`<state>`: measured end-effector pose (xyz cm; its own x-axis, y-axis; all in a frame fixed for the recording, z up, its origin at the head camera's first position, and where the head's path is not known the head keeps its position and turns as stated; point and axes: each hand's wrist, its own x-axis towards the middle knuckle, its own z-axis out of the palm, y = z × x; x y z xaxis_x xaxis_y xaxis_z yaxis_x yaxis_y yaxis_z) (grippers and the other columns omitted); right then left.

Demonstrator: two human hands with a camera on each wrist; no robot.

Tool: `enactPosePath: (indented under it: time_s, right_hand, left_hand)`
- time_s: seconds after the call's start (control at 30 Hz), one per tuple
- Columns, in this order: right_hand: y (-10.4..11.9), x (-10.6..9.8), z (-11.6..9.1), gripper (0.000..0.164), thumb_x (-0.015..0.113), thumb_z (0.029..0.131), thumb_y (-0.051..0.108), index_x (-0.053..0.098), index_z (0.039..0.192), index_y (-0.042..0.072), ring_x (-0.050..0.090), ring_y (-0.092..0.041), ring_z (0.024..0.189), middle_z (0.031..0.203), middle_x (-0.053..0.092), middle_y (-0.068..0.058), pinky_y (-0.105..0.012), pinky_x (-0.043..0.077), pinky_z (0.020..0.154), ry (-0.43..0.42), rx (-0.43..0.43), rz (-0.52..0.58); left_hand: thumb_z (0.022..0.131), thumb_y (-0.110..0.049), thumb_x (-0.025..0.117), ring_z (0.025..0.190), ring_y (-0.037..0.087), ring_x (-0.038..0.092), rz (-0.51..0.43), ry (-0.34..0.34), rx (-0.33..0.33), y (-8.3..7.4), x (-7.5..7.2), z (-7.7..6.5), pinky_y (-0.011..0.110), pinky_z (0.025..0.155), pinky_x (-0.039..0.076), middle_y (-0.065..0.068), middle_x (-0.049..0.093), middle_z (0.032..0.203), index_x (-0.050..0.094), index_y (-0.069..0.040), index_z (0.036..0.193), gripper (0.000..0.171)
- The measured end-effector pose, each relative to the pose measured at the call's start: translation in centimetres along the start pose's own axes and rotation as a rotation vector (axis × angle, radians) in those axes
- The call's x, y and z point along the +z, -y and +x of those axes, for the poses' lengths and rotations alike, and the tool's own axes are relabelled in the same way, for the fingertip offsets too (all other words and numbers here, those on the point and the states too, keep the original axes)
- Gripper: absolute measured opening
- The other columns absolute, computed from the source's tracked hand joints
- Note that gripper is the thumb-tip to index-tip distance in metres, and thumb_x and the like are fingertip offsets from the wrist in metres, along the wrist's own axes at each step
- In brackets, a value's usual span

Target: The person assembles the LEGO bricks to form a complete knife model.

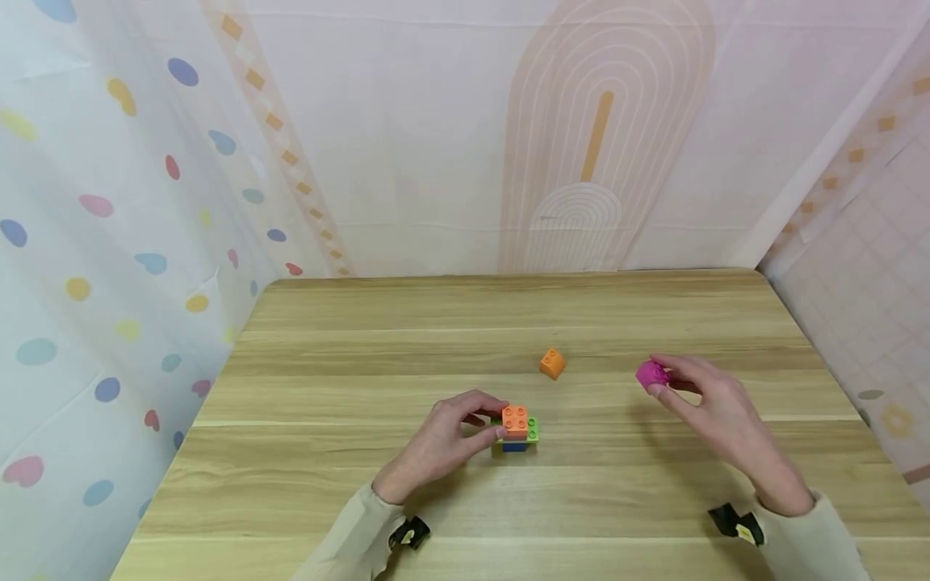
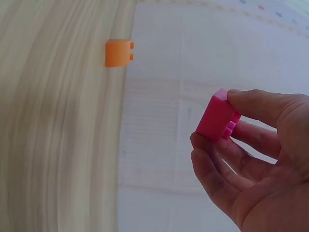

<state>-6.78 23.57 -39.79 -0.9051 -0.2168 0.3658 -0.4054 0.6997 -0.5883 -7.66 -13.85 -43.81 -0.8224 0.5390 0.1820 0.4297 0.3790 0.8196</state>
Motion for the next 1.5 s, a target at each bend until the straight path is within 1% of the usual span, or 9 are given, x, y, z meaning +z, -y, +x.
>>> enactPosePath:
  time_s: [0.1,0.17,0.37,0.53,0.63,0.73,0.8,0.87,1.5]
  right_hand:
    - [0.4,0.4,0.2,0.042,0.080,0.090,0.004,0.067,0.130,-0.002,0.068,-0.008,0.098,0.115,0.071,-0.015,-0.001,0.046,0.085,-0.013,-0.024,0.012]
    - [0.6,0.6,0.3,0.043,0.079,0.090,0.003,0.067,0.131,-0.003,0.067,-0.005,0.098,0.115,0.071,-0.015,0.000,0.045,0.086,-0.022,-0.036,0.025]
    - [1.5,1.3,0.8,0.044,0.080,0.089,0.001,0.066,0.131,-0.004,0.068,-0.007,0.097,0.116,0.071,-0.014,-0.001,0.045,0.089,-0.021,-0.059,0.045]
    - [2.1,1.8,1.0,0.045,0.081,0.088,0.000,0.066,0.130,-0.002,0.071,-0.016,0.095,0.114,0.072,-0.011,-0.003,0.047,0.089,-0.009,-0.094,0.040]
    - [2.6,2.1,1.2,0.046,0.081,0.087,0.001,0.066,0.130,-0.002,0.073,-0.022,0.095,0.114,0.073,-0.011,-0.012,0.054,0.088,0.004,-0.106,0.036]
    - [3.1,2.4,1.4,0.045,0.081,0.088,0.003,0.066,0.131,-0.002,0.074,-0.026,0.096,0.115,0.073,-0.012,-0.032,0.062,0.086,0.023,-0.107,0.037]
    - [3.4,2.6,1.5,0.045,0.081,0.089,0.004,0.066,0.131,-0.002,0.074,-0.027,0.096,0.116,0.073,-0.012,-0.044,0.062,0.085,0.032,-0.107,0.037]
    - [3.7,2.8,1.6,0.045,0.081,0.089,0.004,0.066,0.131,-0.002,0.074,-0.027,0.097,0.116,0.074,-0.012,-0.048,0.062,0.084,0.040,-0.113,0.042]
    - [6.2,4.4,2.2,0.039,0.080,0.091,0.008,0.069,0.129,0.004,0.072,-0.022,0.102,0.120,0.073,-0.006,-0.044,0.062,0.086,0.103,-0.177,0.109]
  left_hand:
    - [0.098,-0.010,0.073,0.105,0.021,0.070,-0.001,-0.001,0.005,0.0,0.0,0.0,0.031,0.092,0.060,0.005,0.071,0.122,0.069,-0.002,0.125,0.028]
    - [0.098,-0.010,0.073,0.105,0.021,0.070,-0.002,-0.001,0.006,0.0,0.0,0.0,0.031,0.092,0.060,0.005,0.071,0.122,0.069,-0.002,0.125,0.029]
    - [0.098,-0.010,0.073,0.106,0.021,0.070,-0.001,0.000,0.002,0.0,0.0,0.0,0.030,0.092,0.059,0.005,0.071,0.122,0.069,-0.002,0.125,0.029]
    - [0.098,-0.011,0.072,0.105,0.022,0.070,-0.006,-0.004,0.019,0.1,-0.1,-0.1,0.032,0.092,0.060,0.006,0.071,0.122,0.068,-0.002,0.125,0.029]
    - [0.099,-0.012,0.072,0.105,0.024,0.070,-0.005,-0.005,0.034,0.1,0.0,-0.1,0.033,0.091,0.060,0.008,0.071,0.121,0.068,-0.001,0.125,0.029]
    - [0.099,-0.012,0.072,0.105,0.024,0.070,-0.003,-0.003,0.029,0.1,0.0,0.0,0.032,0.092,0.060,0.008,0.071,0.121,0.068,-0.001,0.125,0.029]
    - [0.099,-0.012,0.072,0.105,0.024,0.070,0.000,-0.002,0.026,0.1,0.0,0.0,0.032,0.092,0.060,0.007,0.071,0.121,0.068,-0.001,0.125,0.029]
    - [0.099,-0.012,0.072,0.105,0.024,0.070,-0.001,-0.001,0.023,0.1,-0.1,0.0,0.032,0.092,0.060,0.007,0.071,0.122,0.068,-0.001,0.125,0.029]
    - [0.099,-0.012,0.072,0.105,0.022,0.070,-0.001,0.001,0.036,0.0,-0.1,-0.1,0.033,0.092,0.060,0.008,0.071,0.122,0.068,-0.001,0.126,0.029]
